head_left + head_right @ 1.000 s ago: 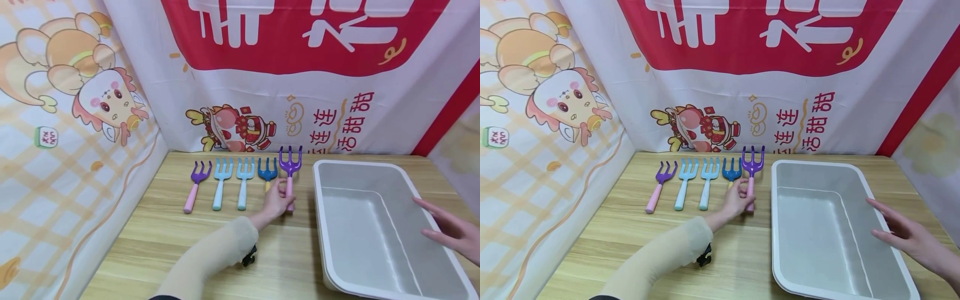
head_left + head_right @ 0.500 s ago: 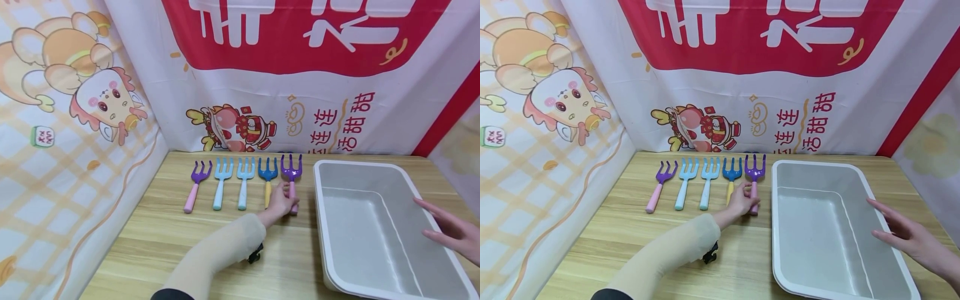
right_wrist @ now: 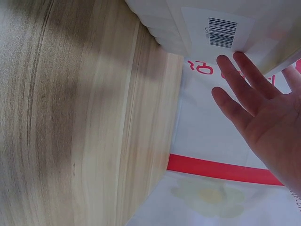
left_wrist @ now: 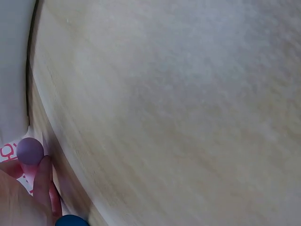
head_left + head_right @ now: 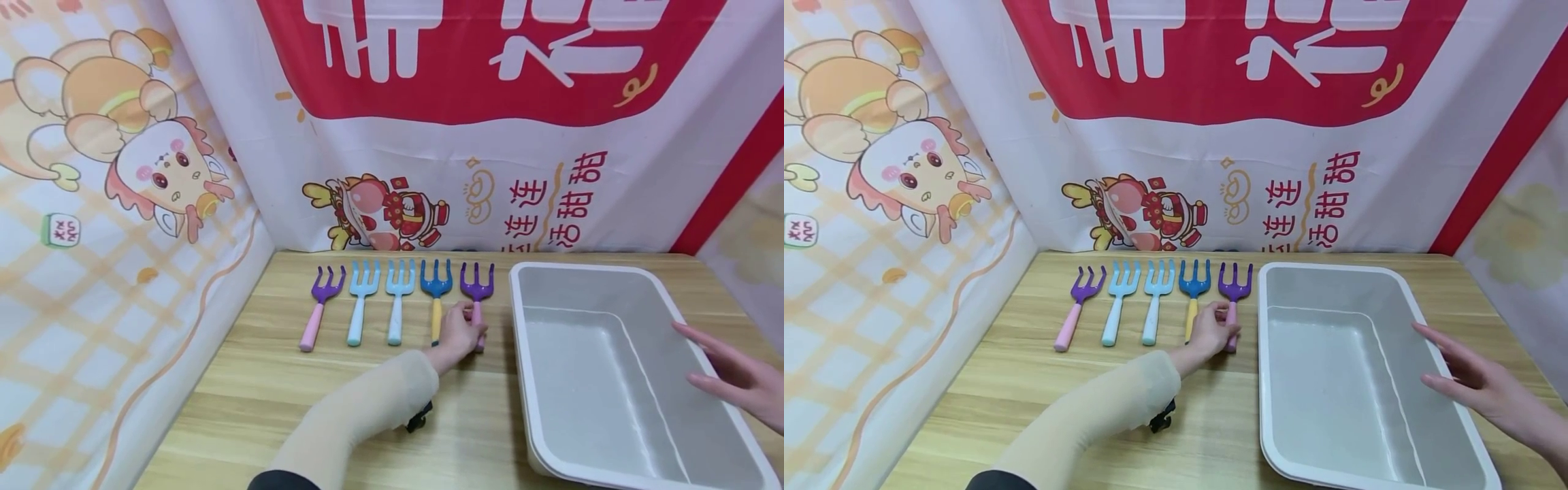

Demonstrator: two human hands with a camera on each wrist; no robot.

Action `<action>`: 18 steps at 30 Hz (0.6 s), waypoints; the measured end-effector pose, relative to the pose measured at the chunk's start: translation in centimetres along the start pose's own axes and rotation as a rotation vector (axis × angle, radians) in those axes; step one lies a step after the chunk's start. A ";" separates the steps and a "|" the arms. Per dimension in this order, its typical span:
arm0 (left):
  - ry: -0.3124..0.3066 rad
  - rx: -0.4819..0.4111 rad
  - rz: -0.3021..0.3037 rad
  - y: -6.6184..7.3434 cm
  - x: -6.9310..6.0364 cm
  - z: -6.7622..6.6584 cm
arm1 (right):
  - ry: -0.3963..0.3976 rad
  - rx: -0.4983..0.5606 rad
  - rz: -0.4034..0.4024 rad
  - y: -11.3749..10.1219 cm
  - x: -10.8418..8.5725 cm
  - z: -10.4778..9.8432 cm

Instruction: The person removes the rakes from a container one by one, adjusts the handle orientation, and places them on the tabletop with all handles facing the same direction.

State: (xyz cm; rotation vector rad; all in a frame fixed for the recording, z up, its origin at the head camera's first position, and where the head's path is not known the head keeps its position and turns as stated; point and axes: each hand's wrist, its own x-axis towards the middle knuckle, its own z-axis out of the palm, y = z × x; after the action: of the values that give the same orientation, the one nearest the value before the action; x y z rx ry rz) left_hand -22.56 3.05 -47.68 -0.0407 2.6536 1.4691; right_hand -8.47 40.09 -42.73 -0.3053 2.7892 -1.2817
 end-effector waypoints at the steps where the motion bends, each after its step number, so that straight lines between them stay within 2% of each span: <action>1: 0.002 -0.007 0.001 0.0 0.0 0.0 | -0.001 -0.001 0.004 0.0 0.0 0.0; 4: 0.004 -0.006 0.016 -0.1 -0.1 0.1 | -0.001 0.011 -0.014 0.1 0.0 0.0; 15: 0.010 0.090 0.075 -0.4 -0.2 0.3 | 0.015 0.060 -0.128 0.4 0.0 0.0; 18: 0.008 0.093 0.078 -0.3 -0.2 0.3 | 0.013 0.072 -0.118 0.3 0.1 -0.1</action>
State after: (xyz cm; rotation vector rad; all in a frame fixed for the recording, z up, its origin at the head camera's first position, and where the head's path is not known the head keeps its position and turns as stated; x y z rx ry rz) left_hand -22.33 3.14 -48.04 0.0651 2.7554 1.3679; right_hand -8.64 40.35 -42.89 -0.4644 2.7653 -1.4102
